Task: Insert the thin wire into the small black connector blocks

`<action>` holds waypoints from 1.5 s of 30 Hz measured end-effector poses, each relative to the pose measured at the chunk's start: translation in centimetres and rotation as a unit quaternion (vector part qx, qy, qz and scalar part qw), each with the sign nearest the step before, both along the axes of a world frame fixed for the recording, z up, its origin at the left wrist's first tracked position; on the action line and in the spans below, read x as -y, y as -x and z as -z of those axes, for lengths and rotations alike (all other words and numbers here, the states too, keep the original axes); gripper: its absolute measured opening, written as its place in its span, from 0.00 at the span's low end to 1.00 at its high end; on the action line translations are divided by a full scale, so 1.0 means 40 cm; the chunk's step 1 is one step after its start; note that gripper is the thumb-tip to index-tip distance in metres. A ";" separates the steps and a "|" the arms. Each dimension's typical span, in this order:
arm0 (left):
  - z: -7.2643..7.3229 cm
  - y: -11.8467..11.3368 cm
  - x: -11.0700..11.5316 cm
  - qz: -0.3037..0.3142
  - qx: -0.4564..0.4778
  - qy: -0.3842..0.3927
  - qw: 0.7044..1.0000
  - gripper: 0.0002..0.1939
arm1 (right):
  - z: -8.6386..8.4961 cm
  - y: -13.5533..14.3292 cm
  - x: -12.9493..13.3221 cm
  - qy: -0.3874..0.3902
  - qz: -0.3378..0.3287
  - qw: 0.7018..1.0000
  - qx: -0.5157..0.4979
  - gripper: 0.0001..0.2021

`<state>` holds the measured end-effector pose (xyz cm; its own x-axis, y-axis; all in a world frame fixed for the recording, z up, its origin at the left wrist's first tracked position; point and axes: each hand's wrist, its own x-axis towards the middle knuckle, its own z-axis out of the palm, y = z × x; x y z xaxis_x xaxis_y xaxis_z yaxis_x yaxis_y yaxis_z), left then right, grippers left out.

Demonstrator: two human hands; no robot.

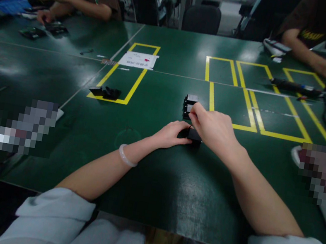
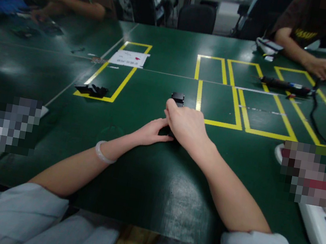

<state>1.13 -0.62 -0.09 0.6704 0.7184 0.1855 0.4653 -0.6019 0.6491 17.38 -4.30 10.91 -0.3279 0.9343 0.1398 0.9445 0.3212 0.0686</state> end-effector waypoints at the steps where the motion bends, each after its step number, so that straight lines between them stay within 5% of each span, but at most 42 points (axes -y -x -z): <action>1: 0.001 0.000 -0.001 0.001 0.000 -0.001 1.000 0.25 | 0.001 -0.001 0.000 -0.001 -0.002 1.000 -0.004 0.17; 45: 0.005 0.000 -0.001 0.002 0.003 -0.004 1.000 0.25 | 0.005 0.001 0.000 -0.014 -0.006 1.000 0.001 0.15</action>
